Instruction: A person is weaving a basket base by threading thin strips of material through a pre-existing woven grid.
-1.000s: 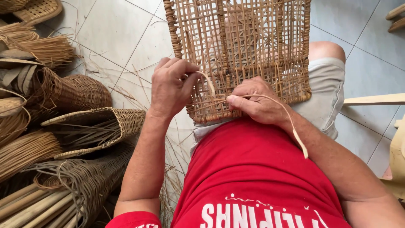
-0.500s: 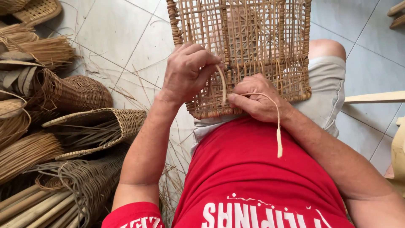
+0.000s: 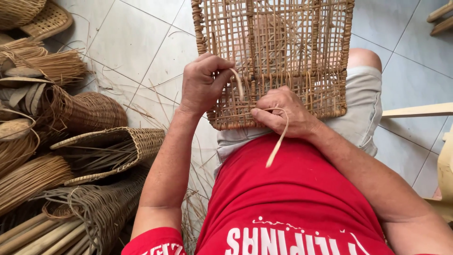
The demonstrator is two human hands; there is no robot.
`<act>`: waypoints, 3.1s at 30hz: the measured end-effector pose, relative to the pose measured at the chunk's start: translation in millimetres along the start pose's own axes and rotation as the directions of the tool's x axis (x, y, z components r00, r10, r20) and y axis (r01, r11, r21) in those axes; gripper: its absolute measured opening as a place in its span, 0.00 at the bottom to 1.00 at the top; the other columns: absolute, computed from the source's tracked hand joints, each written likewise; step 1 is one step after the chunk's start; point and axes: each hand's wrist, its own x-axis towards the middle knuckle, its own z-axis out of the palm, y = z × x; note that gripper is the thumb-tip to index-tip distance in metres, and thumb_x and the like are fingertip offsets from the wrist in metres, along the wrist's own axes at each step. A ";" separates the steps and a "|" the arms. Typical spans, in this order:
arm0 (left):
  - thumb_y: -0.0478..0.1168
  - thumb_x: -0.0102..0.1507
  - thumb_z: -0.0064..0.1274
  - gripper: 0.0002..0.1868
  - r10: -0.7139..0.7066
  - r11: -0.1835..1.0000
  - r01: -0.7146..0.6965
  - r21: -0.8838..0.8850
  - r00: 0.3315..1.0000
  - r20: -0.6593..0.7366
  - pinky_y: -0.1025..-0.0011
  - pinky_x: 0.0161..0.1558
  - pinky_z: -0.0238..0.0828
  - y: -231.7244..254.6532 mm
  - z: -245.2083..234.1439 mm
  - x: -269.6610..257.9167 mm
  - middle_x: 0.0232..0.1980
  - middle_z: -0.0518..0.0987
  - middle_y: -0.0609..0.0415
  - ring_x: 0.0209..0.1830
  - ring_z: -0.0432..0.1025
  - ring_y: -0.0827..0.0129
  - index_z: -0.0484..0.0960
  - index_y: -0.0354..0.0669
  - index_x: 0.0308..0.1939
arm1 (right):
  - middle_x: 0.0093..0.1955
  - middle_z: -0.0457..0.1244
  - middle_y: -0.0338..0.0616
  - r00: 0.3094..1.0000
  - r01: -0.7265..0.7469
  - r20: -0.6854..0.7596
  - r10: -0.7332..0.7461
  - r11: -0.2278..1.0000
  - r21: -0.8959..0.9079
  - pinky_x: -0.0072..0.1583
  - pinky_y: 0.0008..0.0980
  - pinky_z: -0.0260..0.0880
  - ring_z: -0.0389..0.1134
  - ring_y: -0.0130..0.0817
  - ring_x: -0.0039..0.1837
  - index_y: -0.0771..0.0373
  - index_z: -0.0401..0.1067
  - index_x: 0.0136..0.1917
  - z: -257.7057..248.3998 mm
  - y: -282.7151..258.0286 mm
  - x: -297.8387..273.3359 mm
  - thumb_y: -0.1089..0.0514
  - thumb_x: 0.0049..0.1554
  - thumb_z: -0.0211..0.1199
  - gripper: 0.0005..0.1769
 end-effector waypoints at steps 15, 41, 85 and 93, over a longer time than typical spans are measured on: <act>0.43 0.61 0.74 0.11 0.063 0.969 -0.071 0.235 0.997 0.045 0.69 0.43 0.76 -0.7 -13.9 18.4 0.30 0.82 0.62 0.37 0.73 0.65 0.89 0.51 0.45 | 0.26 0.65 0.47 0.999 -0.053 0.010 0.052 0.998 0.039 0.48 0.40 0.70 0.72 0.47 0.37 0.56 0.76 0.30 0.6 5.6 -4.8 0.55 0.61 0.63 0.17; 0.41 0.65 0.68 0.06 0.057 0.980 -0.067 0.186 0.997 0.055 0.71 0.37 0.77 23.1 -28.1 -13.8 0.38 0.78 0.61 0.32 0.75 0.70 0.86 0.55 0.42 | 0.26 0.65 0.47 0.991 -0.122 0.061 0.116 0.986 0.113 0.49 0.42 0.71 0.71 0.50 0.37 0.58 0.77 0.30 -1.2 -0.1 -4.7 0.57 0.62 0.61 0.18; 0.43 0.56 0.74 0.23 0.068 0.909 -0.064 0.412 0.998 0.005 0.64 0.49 0.81 74.6 -32.6 -131.0 0.48 0.82 0.53 0.44 0.78 0.60 0.88 0.50 0.54 | 0.31 0.65 0.55 0.969 -0.083 -0.092 0.231 0.650 0.755 0.49 0.31 0.67 0.67 0.36 0.39 0.73 0.75 0.33 -15.2 22.1 -25.6 0.58 0.60 0.57 0.19; 0.42 0.58 0.71 0.17 0.213 0.830 -0.175 0.529 0.977 -0.010 0.64 0.45 0.81 58.7 -21.7 -135.4 0.45 0.82 0.55 0.41 0.78 0.61 0.89 0.49 0.50 | 0.32 0.64 0.52 0.968 -0.112 -0.085 0.235 0.712 0.693 0.47 0.29 0.65 0.65 0.33 0.39 0.71 0.75 0.32 -21.8 0.8 -24.5 0.58 0.59 0.57 0.18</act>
